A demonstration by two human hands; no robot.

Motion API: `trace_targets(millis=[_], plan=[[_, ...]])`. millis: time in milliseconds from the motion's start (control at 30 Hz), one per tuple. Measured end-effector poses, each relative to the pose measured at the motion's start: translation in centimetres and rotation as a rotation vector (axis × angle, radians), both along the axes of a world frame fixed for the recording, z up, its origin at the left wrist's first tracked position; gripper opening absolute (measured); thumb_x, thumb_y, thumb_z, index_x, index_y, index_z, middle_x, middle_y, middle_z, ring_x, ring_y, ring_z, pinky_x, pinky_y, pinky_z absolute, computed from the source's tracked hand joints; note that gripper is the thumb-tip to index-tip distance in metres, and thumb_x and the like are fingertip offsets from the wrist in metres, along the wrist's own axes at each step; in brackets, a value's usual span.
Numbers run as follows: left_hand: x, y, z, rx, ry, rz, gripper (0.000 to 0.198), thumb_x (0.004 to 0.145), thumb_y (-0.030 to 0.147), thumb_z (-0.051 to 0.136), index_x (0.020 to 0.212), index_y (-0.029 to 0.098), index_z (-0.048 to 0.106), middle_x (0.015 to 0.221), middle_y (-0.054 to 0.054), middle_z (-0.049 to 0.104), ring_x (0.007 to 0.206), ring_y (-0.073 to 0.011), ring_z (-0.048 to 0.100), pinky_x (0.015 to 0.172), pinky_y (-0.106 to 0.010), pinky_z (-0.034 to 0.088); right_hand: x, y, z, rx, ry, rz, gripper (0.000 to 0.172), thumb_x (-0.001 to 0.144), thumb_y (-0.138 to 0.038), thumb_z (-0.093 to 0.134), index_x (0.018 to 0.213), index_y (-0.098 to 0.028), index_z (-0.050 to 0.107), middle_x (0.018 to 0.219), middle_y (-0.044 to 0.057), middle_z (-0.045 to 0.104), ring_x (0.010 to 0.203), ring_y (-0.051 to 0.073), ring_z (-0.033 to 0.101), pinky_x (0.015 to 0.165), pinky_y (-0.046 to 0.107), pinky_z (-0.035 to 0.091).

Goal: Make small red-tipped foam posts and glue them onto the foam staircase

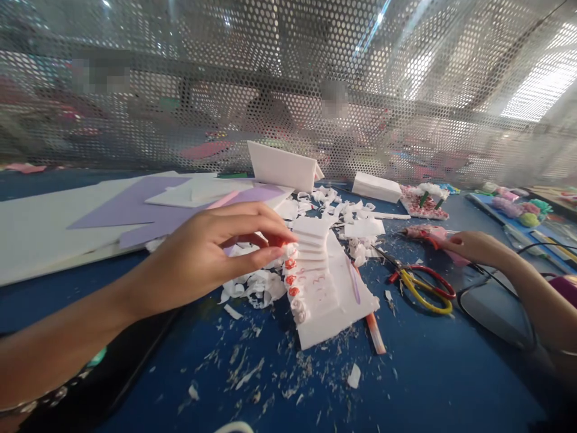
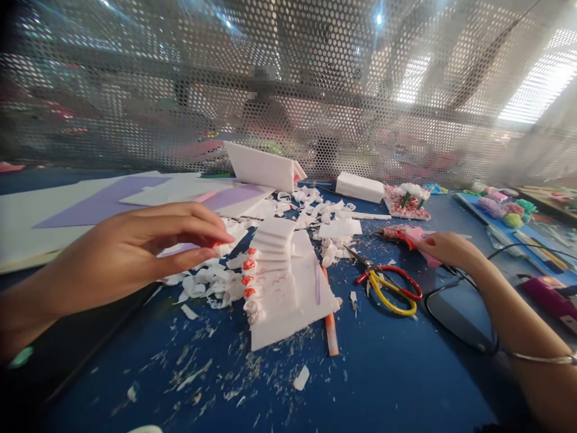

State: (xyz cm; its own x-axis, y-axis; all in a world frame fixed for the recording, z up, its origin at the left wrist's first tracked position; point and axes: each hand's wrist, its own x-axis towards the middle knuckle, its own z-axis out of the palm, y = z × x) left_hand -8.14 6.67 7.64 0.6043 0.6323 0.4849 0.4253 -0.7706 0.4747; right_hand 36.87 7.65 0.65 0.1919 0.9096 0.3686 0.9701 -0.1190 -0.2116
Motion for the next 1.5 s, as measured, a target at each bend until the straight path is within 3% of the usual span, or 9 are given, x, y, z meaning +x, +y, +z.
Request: trace_targets(millis=[133, 300, 500, 633, 733, 867, 1000, 1300, 1500], plan=[[-0.1, 0.3, -0.2, -0.052, -0.022, 0.052, 0.015, 0.082, 0.021, 0.057, 0.094, 0.026, 0.065, 0.093, 0.001, 0.061, 0.085, -0.0080, 0.056, 0.065, -0.014, 0.046, -0.3, 0.3, -0.5, -0.238, 0.073, 0.021, 0.050, 0.075, -0.071, 0.029, 0.053, -0.029, 0.044, 0.042, 0.003, 0.048, 0.044, 0.021, 0.043, 0.054, 0.035, 0.026], [-0.3, 0.8, -0.1, -0.106, -0.061, 0.090, 0.014, 0.081, 0.024, 0.057, 0.091, 0.020, 0.066, 0.089, -0.002, 0.061, 0.084, -0.0097, 0.055, 0.065, -0.017, 0.046, -1.1, 0.2, 1.5, -0.268, 0.129, 0.085, 0.039, 0.082, -0.062, 0.029, 0.063, -0.029, 0.039, 0.055, 0.005, 0.052, 0.054, 0.022, 0.049, 0.057, 0.036, 0.033], [-0.7, 2.3, -0.3, -0.090, -0.073, 0.205, 0.018, 0.080, 0.027, 0.058, 0.092, 0.014, 0.065, 0.091, -0.004, 0.060, 0.077, -0.0089, 0.056, 0.069, -0.021, 0.047, -6.3, -0.3, 4.3, -0.126, 0.050, 0.188, 0.026, 0.085, -0.055, 0.030, 0.076, -0.030, 0.033, 0.070, 0.005, 0.049, 0.065, 0.023, 0.046, 0.063, 0.036, 0.034], [-1.6, 4.0, -0.8, -0.183, -0.120, 0.293, 0.024, 0.081, 0.028, 0.057, 0.096, 0.010, 0.062, 0.092, -0.004, 0.062, 0.081, -0.0094, 0.056, 0.077, -0.025, 0.046, -10.5, 0.5, 5.6, -0.045, -0.141, 0.238, 0.035, 0.082, -0.058, 0.037, 0.071, -0.025, 0.031, 0.065, 0.003, 0.048, 0.055, 0.017, 0.043, 0.053, 0.031, 0.031], [-2.0, 4.9, -1.3, -0.321, -0.214, 0.292, 0.028, 0.081, 0.030, 0.057, 0.098, 0.008, 0.060, 0.087, -0.003, 0.063, 0.076, -0.0080, 0.057, 0.074, -0.025, 0.047, -13.1, 1.7, 6.0, 0.089, -0.253, 0.293, 0.042, 0.074, -0.063, 0.047, 0.079, -0.022, 0.039, 0.071, 0.005, 0.052, 0.059, 0.018, 0.047, 0.051, 0.029, 0.032], [-1.8, 5.5, -1.9, -0.536, -0.409, 0.241, 0.024, 0.080, 0.023, 0.057, 0.096, 0.006, 0.057, 0.081, -0.001, 0.057, 0.073, -0.0042, 0.054, 0.070, -0.018, 0.048, -15.9, 2.8, 6.3, 0.167, -0.325, 0.413, 0.047, 0.076, -0.061, 0.046, 0.098, -0.019, 0.047, 0.082, 0.007, 0.055, 0.069, 0.020, 0.052, 0.055, 0.030, 0.035], [-1.9, 5.7, -2.2, -0.697, -0.508, 0.223, 0.023, 0.081, 0.022, 0.055, 0.098, 0.008, 0.055, 0.085, 0.000, 0.056, 0.077, -0.0025, 0.055, 0.071, -0.014, 0.046, -17.6, 3.0, 6.1, 0.166, -0.343, 0.499, 0.047, 0.079, -0.058, 0.045, 0.103, -0.018, 0.048, 0.086, 0.007, 0.055, 0.073, 0.021, 0.053, 0.058, 0.032, 0.037], [-1.8, 5.9, -2.8, -0.796, -0.569, 0.195, 0.018, 0.080, 0.018, 0.056, 0.096, 0.010, 0.055, 0.084, 0.002, 0.055, 0.074, -0.0013, 0.056, 0.072, -0.014, 0.047, -18.5, 2.8, 4.6, 0.163, -0.403, 0.493, 0.041, 0.081, -0.051, 0.044, 0.104, -0.017, 0.047, 0.094, 0.009, 0.056, 0.075, 0.023, 0.054, 0.056, 0.031, 0.037], [-1.3, 5.6, -3.2, -0.932, -0.695, 0.147, 0.012, 0.081, 0.018, 0.056, 0.091, 0.014, 0.058, 0.079, 0.003, 0.059, 0.072, -0.0025, 0.059, 0.070, -0.015, 0.049, -18.9, 2.3, 4.9, 0.292, -0.251, 0.466, 0.042, 0.082, -0.050, 0.045, 0.108, -0.018, 0.045, 0.094, 0.010, 0.054, 0.079, 0.024, 0.054, 0.061, 0.034, 0.042]])
